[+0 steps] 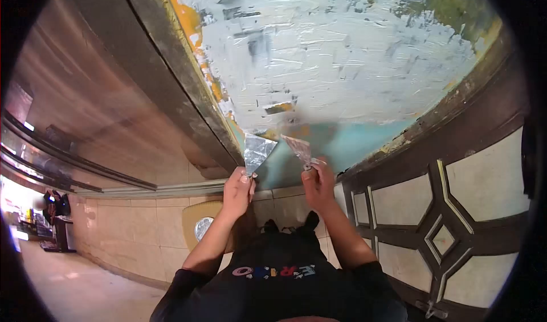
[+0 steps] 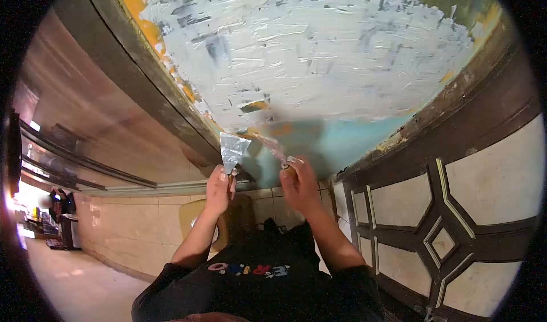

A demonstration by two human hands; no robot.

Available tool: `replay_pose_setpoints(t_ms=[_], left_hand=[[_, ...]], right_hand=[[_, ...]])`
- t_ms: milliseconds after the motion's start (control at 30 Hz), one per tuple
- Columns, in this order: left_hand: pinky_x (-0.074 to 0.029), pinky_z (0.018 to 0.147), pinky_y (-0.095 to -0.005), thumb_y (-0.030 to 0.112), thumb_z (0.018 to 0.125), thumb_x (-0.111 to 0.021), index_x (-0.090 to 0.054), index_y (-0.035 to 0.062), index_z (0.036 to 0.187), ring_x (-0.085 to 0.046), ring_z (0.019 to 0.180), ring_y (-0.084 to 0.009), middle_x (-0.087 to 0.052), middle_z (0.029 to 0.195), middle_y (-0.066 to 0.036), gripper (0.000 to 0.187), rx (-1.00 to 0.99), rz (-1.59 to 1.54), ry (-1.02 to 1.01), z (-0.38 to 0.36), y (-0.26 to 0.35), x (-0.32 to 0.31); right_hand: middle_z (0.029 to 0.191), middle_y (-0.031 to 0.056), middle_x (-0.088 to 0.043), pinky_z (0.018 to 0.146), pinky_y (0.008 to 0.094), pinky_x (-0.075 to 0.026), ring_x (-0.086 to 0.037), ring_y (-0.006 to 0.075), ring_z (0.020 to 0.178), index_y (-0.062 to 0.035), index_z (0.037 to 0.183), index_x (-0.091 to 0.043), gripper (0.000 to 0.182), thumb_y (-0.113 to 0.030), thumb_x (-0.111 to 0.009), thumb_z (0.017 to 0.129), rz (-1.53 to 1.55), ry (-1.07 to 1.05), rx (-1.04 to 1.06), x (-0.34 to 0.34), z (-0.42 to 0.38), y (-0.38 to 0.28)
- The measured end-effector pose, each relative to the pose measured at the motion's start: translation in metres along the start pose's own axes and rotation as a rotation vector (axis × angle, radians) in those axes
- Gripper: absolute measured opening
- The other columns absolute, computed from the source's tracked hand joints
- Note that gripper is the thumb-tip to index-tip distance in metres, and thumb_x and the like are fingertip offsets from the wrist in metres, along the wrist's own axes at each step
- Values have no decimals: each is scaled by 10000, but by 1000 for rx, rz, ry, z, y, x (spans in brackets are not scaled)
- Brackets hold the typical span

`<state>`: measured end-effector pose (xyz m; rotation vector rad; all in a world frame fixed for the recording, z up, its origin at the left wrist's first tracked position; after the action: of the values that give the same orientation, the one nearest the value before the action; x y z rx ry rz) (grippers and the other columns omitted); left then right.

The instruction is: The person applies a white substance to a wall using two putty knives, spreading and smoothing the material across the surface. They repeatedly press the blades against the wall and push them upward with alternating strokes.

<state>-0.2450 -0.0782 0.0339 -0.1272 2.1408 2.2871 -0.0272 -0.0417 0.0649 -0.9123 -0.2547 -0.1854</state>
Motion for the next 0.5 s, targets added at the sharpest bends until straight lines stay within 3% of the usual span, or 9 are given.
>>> replay_pose_setpoints(t_ms=[167, 267, 300, 333, 433, 500], left_hand=[[-315, 478, -209, 343, 1002, -374, -533, 53, 953, -382, 527, -45, -436, 610, 22, 335, -55, 101, 0, 4, 5, 12], [-400, 538, -262, 246, 986, -424, -564, 24, 999, -461, 571, -87, -470, 617, -17, 263, -86, 339, -10, 4, 9, 4], [-454, 593, -305, 202, 959, -470, -581, 28, 1050, -554, 612, -152, -543, 659, -75, 226, -34, 384, -20, 2, 14, -1], [-454, 593, -305, 202, 959, -470, -581, 28, 1050, -554, 612, -152, -543, 659, -75, 226, -34, 382, -23, 0, 18, -7], [-492, 653, -352, 195, 923, -515, -589, 29, 1099, -641, 700, -308, -613, 771, -184, 253, -136, 532, -14, -1, 31, -14], [-492, 651, -354, 199, 925, -516, -589, 29, 1097, -639, 699, -318, -613, 767, -184, 253, -125, 551, -13, 0, 34, -12]], right_hand=[[913, 93, -576, 655, 379, -434, -544, 279, 766, -111, 1107, -610, 289, -77, -590, 821, -203, -90, 146, 19, 17, -27], [919, 71, -583, 666, 380, -431, -545, 280, 783, -160, 1105, -638, 335, -59, -615, 786, -357, -141, 219, 17, 30, -44], [915, 59, -584, 667, 376, -427, -540, 279, 778, -180, 1107, -646, 357, -54, -624, 774, -420, -164, 234, 16, 32, -48], [915, 59, -584, 667, 376, -427, -540, 279, 778, -180, 1107, -646, 357, -54, -624, 774, -423, -163, 232, 19, 33, -52], [894, 80, -590, 675, 368, -424, -529, 270, 766, -121, 1061, -673, 308, -43, -632, 765, -461, -154, 255, 28, 40, -67], [885, 72, -585, 675, 372, -416, -529, 269, 767, -145, 1060, -678, 323, -49, -640, 754, -470, -151, 216, 46, 41, -74]])
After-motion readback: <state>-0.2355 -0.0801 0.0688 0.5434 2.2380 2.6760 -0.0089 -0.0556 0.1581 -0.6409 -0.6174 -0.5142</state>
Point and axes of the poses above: each hand's wrist, its own z-axis towards the middle knuckle, its own x-axis out of the back of the hand, y = z × x, the point moved 6 cm from there along z, towards the middle knuckle
